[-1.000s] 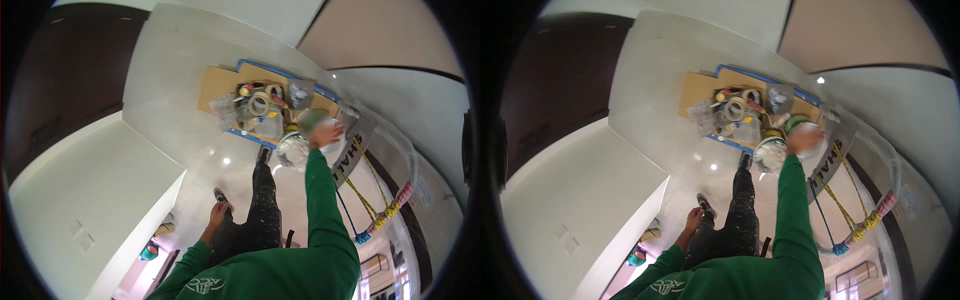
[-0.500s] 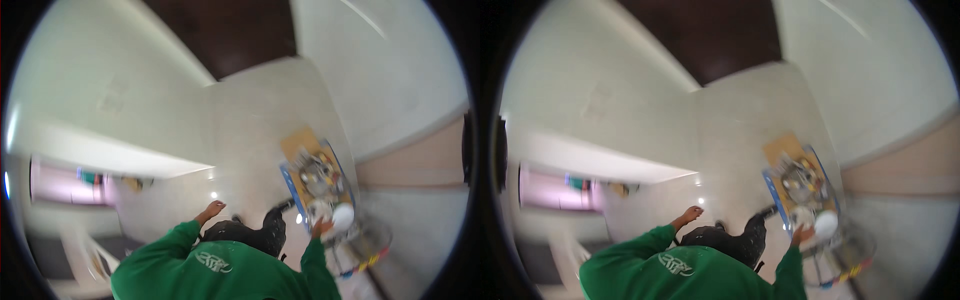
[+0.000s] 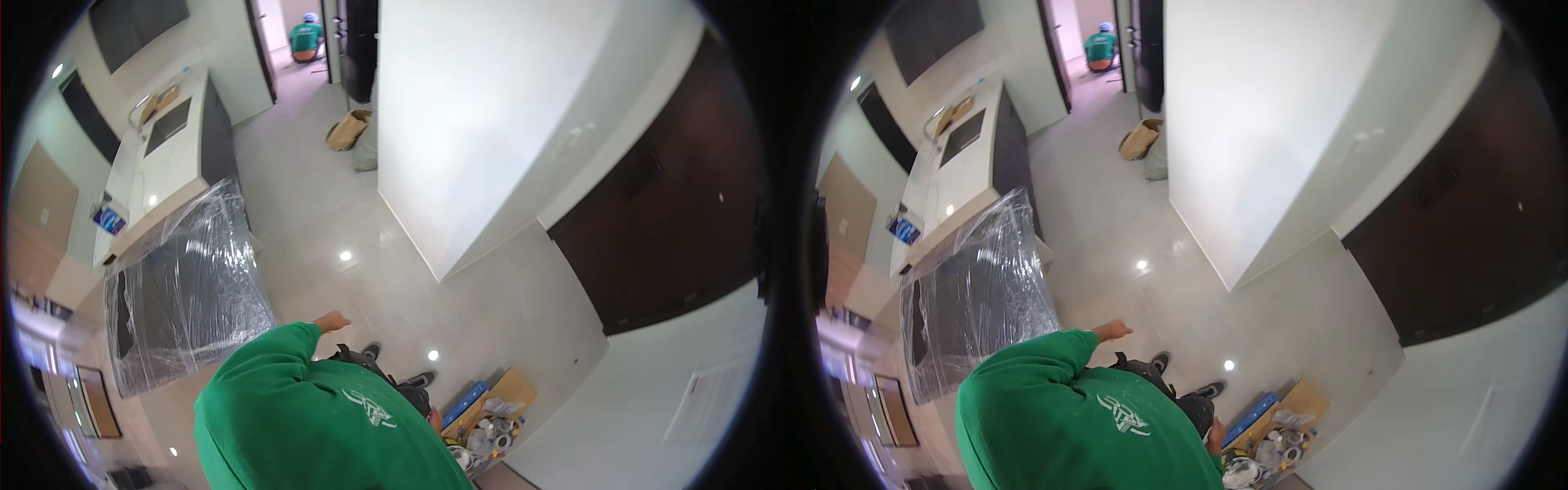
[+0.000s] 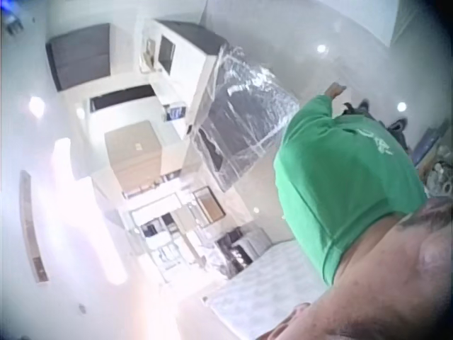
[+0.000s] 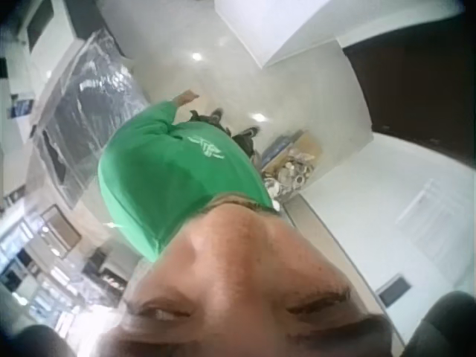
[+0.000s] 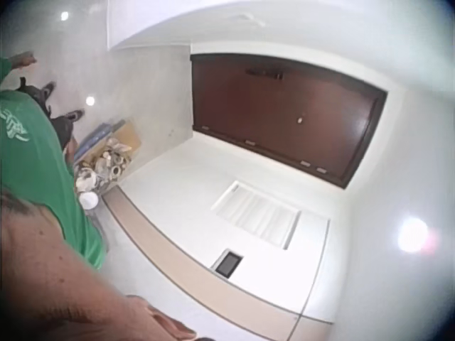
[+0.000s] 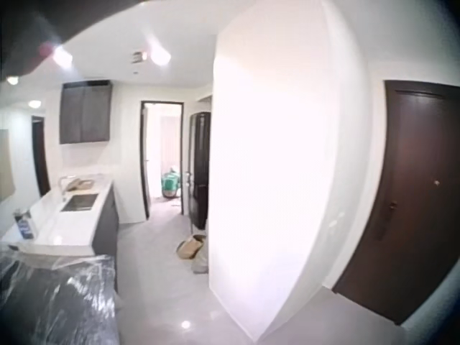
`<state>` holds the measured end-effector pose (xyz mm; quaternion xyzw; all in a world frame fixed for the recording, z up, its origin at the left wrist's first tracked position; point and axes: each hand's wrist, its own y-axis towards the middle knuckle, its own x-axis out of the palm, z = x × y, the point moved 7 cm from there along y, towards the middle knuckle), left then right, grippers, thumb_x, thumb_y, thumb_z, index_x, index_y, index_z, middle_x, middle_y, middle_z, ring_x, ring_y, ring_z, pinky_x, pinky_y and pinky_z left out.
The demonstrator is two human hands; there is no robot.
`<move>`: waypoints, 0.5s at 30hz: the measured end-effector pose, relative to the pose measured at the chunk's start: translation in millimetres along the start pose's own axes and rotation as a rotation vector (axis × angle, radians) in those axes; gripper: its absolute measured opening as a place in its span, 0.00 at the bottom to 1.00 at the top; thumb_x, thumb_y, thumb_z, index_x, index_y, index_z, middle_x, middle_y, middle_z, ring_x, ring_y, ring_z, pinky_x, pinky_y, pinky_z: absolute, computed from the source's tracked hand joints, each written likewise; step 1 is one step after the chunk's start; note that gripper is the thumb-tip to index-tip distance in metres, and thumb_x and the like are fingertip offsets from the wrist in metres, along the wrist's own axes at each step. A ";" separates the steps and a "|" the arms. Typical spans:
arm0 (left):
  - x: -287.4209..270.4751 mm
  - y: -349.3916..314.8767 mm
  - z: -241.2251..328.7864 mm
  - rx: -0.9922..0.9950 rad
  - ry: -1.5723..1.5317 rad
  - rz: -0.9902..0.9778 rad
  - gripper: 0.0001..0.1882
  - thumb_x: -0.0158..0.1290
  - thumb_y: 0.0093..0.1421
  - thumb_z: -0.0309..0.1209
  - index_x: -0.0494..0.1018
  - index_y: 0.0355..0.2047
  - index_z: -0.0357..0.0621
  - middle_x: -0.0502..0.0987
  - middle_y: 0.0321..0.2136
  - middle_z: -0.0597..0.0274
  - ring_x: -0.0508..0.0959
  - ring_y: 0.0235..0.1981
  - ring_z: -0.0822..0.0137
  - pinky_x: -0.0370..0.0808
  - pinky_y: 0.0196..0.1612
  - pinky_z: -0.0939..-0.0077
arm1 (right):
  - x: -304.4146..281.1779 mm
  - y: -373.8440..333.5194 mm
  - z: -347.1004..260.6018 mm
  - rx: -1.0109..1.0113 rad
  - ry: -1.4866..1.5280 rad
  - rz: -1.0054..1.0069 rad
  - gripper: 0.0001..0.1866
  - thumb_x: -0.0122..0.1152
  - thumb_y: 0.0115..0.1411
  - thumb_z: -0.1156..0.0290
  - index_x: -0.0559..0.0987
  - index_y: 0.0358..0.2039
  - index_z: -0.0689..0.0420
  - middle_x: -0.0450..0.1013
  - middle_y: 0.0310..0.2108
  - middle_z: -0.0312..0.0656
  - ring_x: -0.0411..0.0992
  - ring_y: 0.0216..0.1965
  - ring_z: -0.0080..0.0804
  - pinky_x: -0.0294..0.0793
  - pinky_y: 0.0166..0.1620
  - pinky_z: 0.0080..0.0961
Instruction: The person cleans a paintbrush by rinsing it under a faucet in a sink and then dips the brush into a paint container.
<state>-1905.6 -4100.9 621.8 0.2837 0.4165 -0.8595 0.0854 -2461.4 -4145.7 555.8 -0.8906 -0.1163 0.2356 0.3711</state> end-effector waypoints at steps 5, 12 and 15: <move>17.2 -108.0 -155.8 -0.755 -0.448 -0.182 0.34 0.50 0.50 0.63 0.70 0.37 0.40 0.73 0.25 0.57 0.72 0.24 0.62 0.73 0.30 0.62 | -2.9 6.3 -49.9 0.266 0.115 -0.086 0.23 0.52 0.58 0.53 0.76 0.40 0.62 0.75 0.28 0.47 0.75 0.29 0.38 0.73 0.30 0.33; 130.5 -207.1 -147.0 -0.868 -0.993 -0.511 0.50 0.48 0.50 0.66 0.55 0.60 0.38 0.65 0.54 0.46 0.69 0.52 0.52 0.69 0.49 0.54 | 15.4 57.8 -162.0 0.153 -0.019 -0.273 0.22 0.52 0.58 0.54 0.75 0.40 0.61 0.75 0.27 0.47 0.75 0.28 0.38 0.73 0.28 0.33; 164.3 -203.1 -111.8 -0.804 -1.204 -0.567 0.50 0.47 0.50 0.66 0.54 0.61 0.38 0.65 0.54 0.45 0.69 0.51 0.51 0.70 0.49 0.53 | 22.6 77.2 -201.8 0.103 -0.074 -0.331 0.21 0.52 0.58 0.55 0.75 0.40 0.61 0.74 0.26 0.47 0.75 0.27 0.38 0.73 0.28 0.33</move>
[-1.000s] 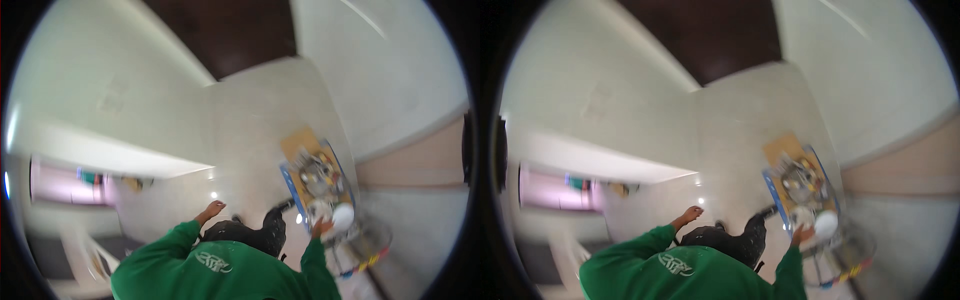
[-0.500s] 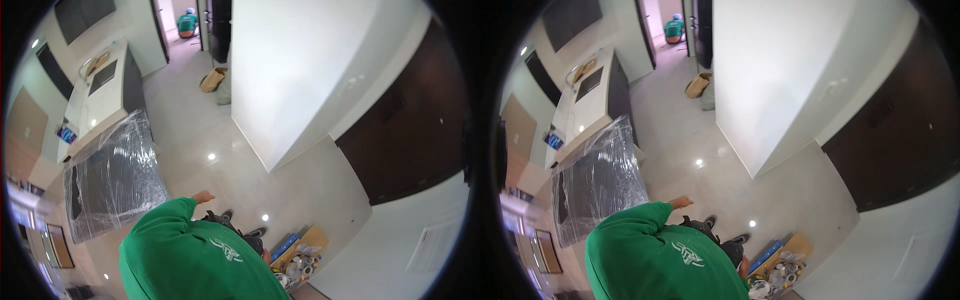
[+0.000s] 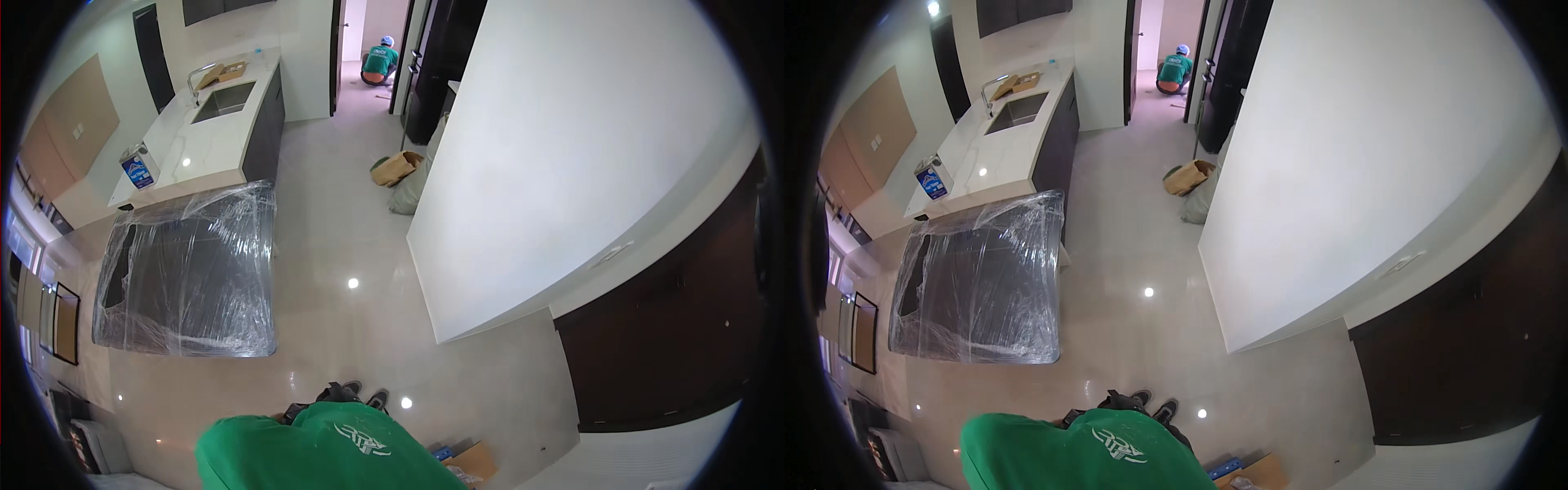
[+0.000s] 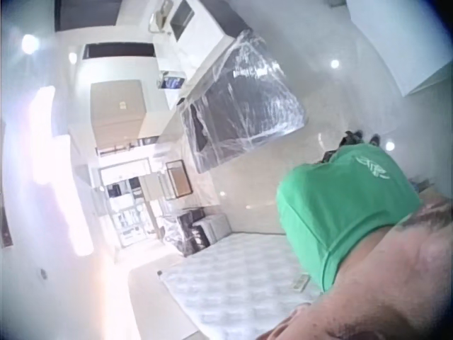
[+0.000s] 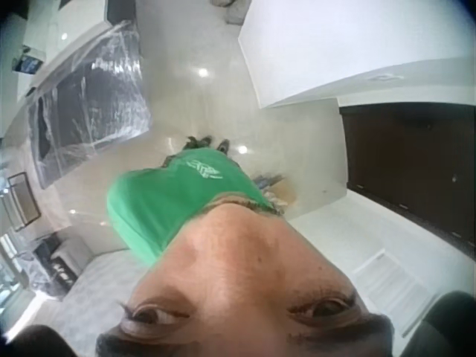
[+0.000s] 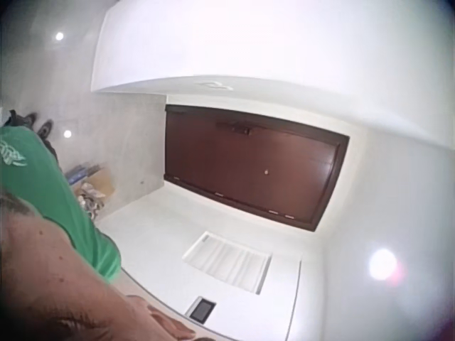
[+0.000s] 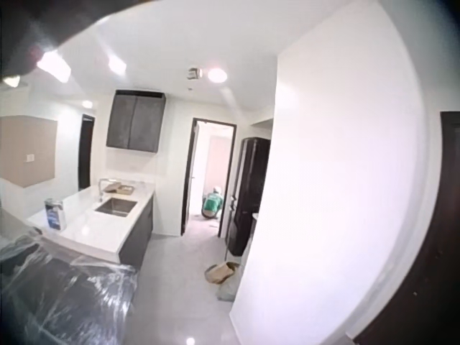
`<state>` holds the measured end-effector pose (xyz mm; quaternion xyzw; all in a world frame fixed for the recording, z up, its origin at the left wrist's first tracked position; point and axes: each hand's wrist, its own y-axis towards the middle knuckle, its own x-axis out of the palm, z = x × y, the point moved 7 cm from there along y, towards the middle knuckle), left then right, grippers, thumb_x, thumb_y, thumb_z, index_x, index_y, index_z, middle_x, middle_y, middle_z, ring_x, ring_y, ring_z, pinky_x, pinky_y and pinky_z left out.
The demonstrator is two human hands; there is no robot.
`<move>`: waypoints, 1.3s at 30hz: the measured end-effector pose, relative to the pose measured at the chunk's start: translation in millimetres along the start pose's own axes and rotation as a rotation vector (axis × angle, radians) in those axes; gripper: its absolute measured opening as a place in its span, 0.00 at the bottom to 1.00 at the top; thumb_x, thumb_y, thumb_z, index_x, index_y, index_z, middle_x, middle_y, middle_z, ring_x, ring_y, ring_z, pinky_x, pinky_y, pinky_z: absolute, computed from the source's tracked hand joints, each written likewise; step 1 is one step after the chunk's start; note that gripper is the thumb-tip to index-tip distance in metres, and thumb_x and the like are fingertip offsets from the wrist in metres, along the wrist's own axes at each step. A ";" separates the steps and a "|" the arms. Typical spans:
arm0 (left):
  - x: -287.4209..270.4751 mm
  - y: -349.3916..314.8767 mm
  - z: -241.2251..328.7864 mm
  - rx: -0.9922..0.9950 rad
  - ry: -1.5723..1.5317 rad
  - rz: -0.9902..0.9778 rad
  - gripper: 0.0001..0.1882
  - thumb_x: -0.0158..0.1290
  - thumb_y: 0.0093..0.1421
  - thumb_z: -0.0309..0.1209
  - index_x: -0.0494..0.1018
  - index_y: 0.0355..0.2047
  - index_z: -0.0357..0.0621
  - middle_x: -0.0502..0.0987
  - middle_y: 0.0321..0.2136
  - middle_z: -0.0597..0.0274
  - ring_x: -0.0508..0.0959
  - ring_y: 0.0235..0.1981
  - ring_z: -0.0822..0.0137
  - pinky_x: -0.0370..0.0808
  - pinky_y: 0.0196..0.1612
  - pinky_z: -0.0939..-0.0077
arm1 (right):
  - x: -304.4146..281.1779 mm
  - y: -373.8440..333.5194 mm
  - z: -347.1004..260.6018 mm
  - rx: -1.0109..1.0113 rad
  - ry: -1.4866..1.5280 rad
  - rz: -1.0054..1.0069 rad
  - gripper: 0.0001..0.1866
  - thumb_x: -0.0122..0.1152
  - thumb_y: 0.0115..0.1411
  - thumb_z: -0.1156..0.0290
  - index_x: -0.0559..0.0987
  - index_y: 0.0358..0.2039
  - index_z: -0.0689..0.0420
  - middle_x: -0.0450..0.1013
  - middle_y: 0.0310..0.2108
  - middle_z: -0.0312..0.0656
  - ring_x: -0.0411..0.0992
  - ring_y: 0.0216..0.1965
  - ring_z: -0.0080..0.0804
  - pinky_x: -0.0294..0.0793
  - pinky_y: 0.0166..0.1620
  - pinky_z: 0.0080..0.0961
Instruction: The person cleans a paintbrush by rinsing it under a faucet in a sink and then dips the brush into a paint container.
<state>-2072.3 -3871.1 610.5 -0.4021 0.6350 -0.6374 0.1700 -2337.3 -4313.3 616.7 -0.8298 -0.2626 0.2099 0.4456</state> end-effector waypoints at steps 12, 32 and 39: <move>27.5 24.3 64.7 0.055 -0.383 -0.444 0.52 0.44 0.50 0.68 0.50 0.62 0.39 0.65 0.54 0.45 0.69 0.51 0.49 0.71 0.47 0.53 | 16.1 29.5 -73.2 0.048 -0.076 -0.302 0.19 0.52 0.58 0.57 0.74 0.40 0.61 0.74 0.24 0.46 0.74 0.25 0.39 0.74 0.25 0.32; -254.7 -134.3 542.8 0.897 -0.110 0.524 0.28 0.51 0.57 0.48 0.67 0.46 0.35 0.73 0.38 0.54 0.74 0.38 0.59 0.75 0.36 0.61 | 247.7 161.4 -414.9 -0.178 -0.351 0.007 0.16 0.53 0.60 0.56 0.74 0.41 0.55 0.73 0.30 0.37 0.71 0.34 0.29 0.69 0.28 0.29; -244.3 -198.6 646.1 0.857 -0.257 0.379 0.27 0.49 0.60 0.47 0.65 0.51 0.38 0.73 0.41 0.51 0.74 0.42 0.58 0.73 0.42 0.63 | 291.7 179.6 -411.7 -0.402 -1.052 -0.250 0.21 0.52 0.56 0.53 0.77 0.36 0.59 0.74 0.26 0.52 0.73 0.28 0.43 0.70 0.30 0.37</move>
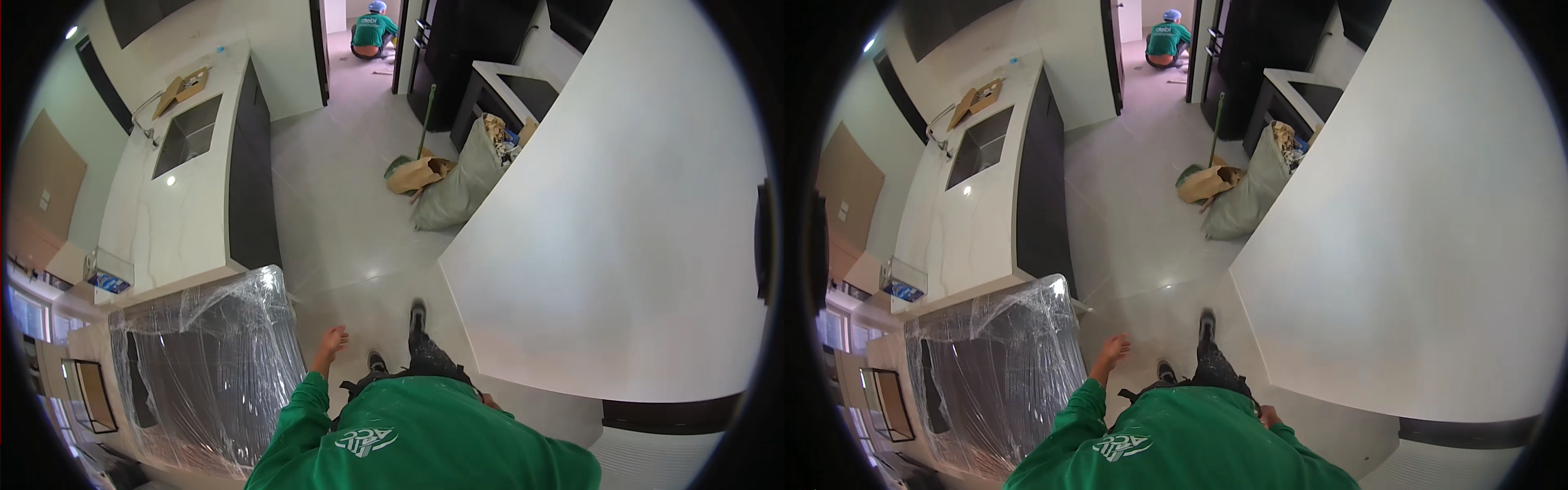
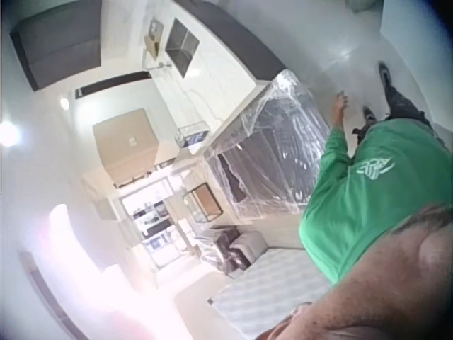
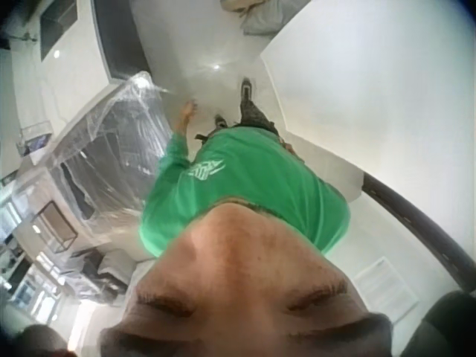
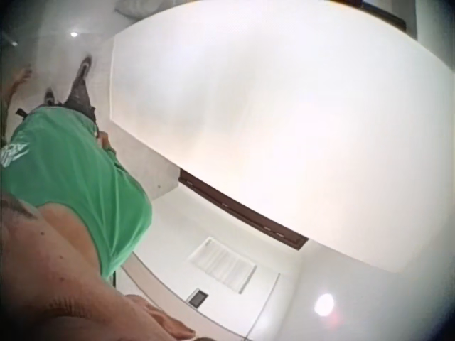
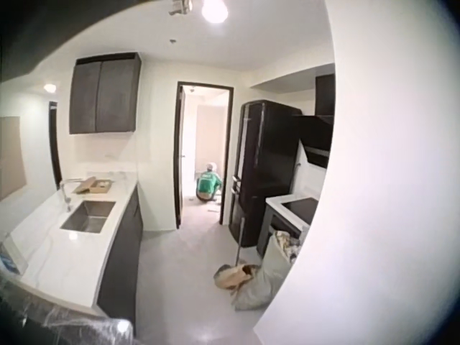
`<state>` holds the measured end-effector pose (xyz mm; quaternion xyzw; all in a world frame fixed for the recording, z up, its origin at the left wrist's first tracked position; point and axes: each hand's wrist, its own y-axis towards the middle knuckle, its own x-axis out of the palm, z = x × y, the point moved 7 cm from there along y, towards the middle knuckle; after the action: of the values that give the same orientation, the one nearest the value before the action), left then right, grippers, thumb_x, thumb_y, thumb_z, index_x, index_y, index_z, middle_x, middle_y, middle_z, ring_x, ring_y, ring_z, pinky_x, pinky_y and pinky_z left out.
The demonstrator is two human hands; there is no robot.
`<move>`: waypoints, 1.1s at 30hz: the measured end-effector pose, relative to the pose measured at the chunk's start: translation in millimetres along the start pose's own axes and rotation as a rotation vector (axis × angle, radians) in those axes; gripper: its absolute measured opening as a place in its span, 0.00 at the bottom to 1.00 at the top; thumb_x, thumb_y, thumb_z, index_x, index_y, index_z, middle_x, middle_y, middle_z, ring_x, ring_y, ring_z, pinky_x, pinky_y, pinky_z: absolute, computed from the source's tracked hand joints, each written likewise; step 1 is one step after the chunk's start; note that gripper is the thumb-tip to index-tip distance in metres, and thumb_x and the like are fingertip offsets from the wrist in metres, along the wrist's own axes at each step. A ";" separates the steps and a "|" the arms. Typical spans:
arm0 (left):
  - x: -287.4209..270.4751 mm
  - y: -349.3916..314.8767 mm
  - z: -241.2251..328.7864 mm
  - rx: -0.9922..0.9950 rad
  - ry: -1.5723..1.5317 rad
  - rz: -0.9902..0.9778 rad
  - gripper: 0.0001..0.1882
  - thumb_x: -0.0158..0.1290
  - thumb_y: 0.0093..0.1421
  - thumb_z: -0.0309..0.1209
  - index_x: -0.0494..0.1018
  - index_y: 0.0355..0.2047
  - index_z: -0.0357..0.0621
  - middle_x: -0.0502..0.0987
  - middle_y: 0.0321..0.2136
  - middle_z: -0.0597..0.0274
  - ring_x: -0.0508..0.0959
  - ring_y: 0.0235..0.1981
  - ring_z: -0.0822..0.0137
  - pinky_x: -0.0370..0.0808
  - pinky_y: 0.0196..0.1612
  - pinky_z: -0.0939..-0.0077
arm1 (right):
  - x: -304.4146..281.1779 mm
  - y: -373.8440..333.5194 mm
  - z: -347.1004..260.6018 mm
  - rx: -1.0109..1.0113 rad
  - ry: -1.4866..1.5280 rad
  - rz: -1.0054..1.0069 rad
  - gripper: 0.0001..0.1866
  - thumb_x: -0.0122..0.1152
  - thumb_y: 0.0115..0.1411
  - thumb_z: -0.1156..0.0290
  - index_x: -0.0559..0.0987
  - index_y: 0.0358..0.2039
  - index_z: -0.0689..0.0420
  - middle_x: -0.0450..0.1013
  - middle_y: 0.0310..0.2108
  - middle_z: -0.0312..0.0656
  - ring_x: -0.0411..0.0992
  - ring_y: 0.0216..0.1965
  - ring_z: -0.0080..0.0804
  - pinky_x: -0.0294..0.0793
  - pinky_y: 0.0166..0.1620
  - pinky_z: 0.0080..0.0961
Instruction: The person cleans a paintbrush by rinsing it under a faucet in a sink and then dips the brush into a paint container.
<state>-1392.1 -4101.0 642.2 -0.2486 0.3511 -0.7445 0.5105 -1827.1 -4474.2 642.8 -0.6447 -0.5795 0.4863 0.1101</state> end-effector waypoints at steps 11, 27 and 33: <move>-95.2 93.1 44.0 -0.073 -0.204 0.232 0.29 0.48 0.60 0.49 0.65 0.51 0.38 0.74 0.40 0.49 0.76 0.36 0.58 0.75 0.36 0.63 | -82.1 294.8 3.2 0.189 0.200 0.007 0.15 0.48 0.59 0.55 0.73 0.26 0.54 0.68 0.16 0.38 0.69 0.20 0.32 0.66 0.21 0.35; -98.8 144.9 159.0 -0.377 -0.141 0.299 0.28 0.44 0.61 0.52 0.64 0.52 0.44 0.75 0.36 0.58 0.74 0.34 0.63 0.70 0.36 0.65 | -374.9 630.0 -562.6 -0.301 0.338 0.284 0.18 0.55 0.56 0.58 0.78 0.37 0.60 0.75 0.36 0.51 0.73 0.39 0.44 0.71 0.42 0.35; -149.8 269.4 264.9 -0.377 -0.101 0.301 0.27 0.43 0.61 0.53 0.65 0.51 0.46 0.75 0.35 0.61 0.74 0.36 0.65 0.67 0.39 0.65 | -311.9 696.0 -473.5 -0.198 -0.129 0.253 0.20 0.49 0.55 0.56 0.78 0.23 0.61 0.74 0.29 0.55 0.73 0.32 0.51 0.68 0.35 0.44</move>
<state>-988.1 -4094.8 598.1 -0.3212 0.4911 -0.5680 0.5771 -979.2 -4752.6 545.6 -0.6876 -0.5446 0.4773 -0.0537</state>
